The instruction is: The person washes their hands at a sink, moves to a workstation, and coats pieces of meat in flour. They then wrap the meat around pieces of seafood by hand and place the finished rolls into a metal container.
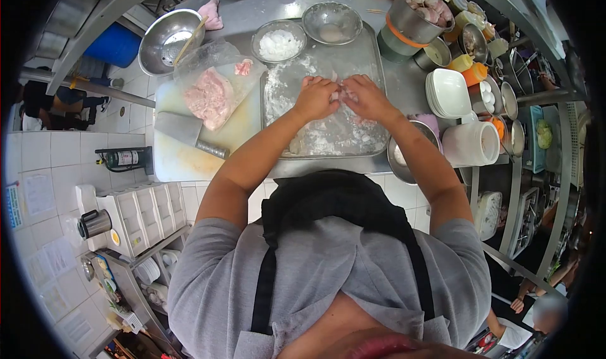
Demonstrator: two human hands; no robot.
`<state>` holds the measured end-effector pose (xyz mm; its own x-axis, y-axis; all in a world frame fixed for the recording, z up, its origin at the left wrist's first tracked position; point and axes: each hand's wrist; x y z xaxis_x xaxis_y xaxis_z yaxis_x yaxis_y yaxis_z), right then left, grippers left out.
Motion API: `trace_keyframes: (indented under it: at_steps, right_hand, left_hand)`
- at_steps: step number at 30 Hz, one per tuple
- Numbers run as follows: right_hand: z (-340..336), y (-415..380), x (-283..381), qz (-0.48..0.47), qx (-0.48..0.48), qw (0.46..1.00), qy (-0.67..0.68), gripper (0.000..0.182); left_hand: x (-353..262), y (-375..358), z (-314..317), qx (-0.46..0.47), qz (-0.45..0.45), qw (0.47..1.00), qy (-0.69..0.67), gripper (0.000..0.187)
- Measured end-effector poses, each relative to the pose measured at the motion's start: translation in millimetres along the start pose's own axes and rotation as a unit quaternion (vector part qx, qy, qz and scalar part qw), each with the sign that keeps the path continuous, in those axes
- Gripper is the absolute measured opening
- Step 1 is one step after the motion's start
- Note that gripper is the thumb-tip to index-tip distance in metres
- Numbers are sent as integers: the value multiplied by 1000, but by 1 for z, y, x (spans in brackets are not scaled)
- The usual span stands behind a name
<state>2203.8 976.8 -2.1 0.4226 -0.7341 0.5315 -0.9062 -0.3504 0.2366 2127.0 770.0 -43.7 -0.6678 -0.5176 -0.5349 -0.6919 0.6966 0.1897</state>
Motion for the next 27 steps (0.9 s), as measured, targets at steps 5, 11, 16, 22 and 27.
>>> trace_keyframes:
  at_steps: [5, 11, 16, 22, 27]
  right_hand:
    - [4, -1, 3, -99, -22, 987, -123, 45]
    - [14, 15, -22, -59, -5, 994, -88, 33]
    - [16, 30, -45, 51, 27, 993, -103, 24]
    - [7, 41, -60, 25, 138, 978, -153, 29]
    - [6, 18, -69, 62, -100, 993, 18, 31]
  left_hand:
    - [8, 25, -9, 83, -45, 995, 22, 39]
    - [14, 30, -5, 27, -77, 996, 20, 45]
    - [5, 16, -13, -61, -25, 998, -8, 50]
    - [6, 30, 1, -85, 72, 993, 45, 47]
    - [11, 58, -1, -8, 86, 991, 99, 31]
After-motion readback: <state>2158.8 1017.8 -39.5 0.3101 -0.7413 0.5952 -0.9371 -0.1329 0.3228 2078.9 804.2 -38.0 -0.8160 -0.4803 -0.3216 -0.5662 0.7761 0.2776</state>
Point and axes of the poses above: each hand's wrist, its own y-axis towards the middle knuckle, its own z-axis out of the palm, x = y × z, and after that the axes turned 8 degrees about -z, right-handed
